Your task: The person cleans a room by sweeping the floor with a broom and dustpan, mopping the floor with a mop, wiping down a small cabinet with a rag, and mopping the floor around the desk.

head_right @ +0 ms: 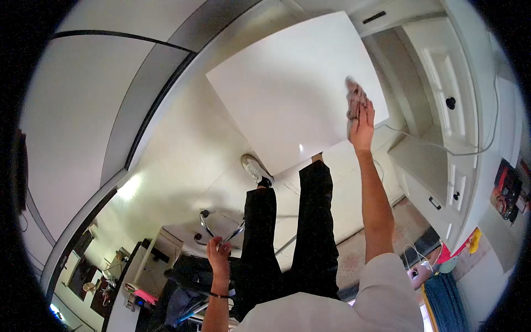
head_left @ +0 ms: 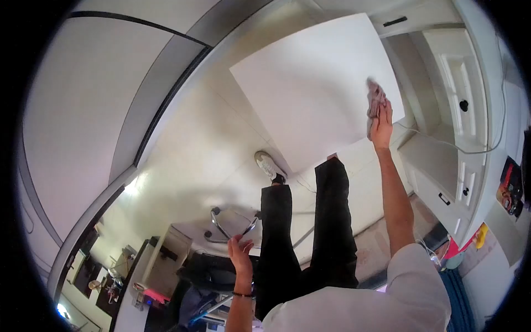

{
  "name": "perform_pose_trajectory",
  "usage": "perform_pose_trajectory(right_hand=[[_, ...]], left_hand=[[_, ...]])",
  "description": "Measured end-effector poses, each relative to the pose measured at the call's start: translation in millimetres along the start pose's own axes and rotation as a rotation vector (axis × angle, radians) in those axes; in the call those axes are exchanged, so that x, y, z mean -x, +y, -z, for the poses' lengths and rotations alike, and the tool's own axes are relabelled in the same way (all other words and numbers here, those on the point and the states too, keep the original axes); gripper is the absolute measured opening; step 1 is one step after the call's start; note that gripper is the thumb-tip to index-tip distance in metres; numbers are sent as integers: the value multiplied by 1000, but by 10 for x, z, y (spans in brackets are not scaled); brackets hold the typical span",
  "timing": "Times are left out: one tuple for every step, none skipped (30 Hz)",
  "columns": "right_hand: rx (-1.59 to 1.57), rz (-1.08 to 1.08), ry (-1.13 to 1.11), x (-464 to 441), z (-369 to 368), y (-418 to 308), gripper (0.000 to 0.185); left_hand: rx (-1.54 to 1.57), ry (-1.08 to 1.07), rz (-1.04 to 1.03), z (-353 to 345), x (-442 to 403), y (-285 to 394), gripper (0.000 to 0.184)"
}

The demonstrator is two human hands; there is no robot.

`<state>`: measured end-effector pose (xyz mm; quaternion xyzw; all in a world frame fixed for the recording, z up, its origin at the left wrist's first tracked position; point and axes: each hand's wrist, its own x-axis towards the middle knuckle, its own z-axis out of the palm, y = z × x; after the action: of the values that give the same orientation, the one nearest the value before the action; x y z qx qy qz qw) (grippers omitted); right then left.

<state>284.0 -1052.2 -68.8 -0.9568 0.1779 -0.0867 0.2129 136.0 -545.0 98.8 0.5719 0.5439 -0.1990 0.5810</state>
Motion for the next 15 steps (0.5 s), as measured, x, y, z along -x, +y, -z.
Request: perform_pose_trajectory(right_hand=[[1, -10, -6, 106, -111, -79, 41], [75, 48, 41, 241, -317, -239, 40], [150, 103, 90, 393, -579, -455, 39], [-217, 22, -67, 744, -923, -790, 37], [-568, -110, -190, 1090, -1257, -1126, 35], [-362, -23, -477, 1414, -1375, -1487, 33], [-429, 375, -71, 1470, -1161, -2121, 17], [-706, 438, -268, 1776, -1388, -2363, 13], [-644, 572, -549, 1955, -1429, -2567, 12], [-642, 553, -556, 2016, -1343, -2731, 14], [-641, 537, -559, 1955, -1244, -2841, 16], [-635, 536, -549, 1838, -1148, -2815, 16], [-697, 444, -476, 1695, -990, -2740, 20], [-746, 352, -402, 1556, -810, -2582, 23], [-718, 181, -285, 1415, -602, -2331, 30]], left_hand=[[-10, 3, 5, 1, -22, -22, 29], [25, 1, 25, 0, -43, -57, 29], [58, -4, 42, 15, -69, -74, 30], [61, -21, 64, 58, -97, -72, 30], [58, -21, 55, 52, -108, -26, 30], [54, -11, 51, 44, -84, 42, 30], [47, 1, 50, 59, -26, 106, 30], [45, -3, 49, 73, 22, 168, 30], [31, 17, 15, 81, 45, 254, 29], [13, 33, -23, 94, 45, 363, 28], [11, 24, -35, 102, 31, 455, 28], [-47, 28, -99, 116, 43, 511, 28], [-107, 23, -154, 152, 36, 566, 27], [-47, 33, -127, 218, -60, 551, 30], [-28, 59, -93, 162, -77, 595, 32]])
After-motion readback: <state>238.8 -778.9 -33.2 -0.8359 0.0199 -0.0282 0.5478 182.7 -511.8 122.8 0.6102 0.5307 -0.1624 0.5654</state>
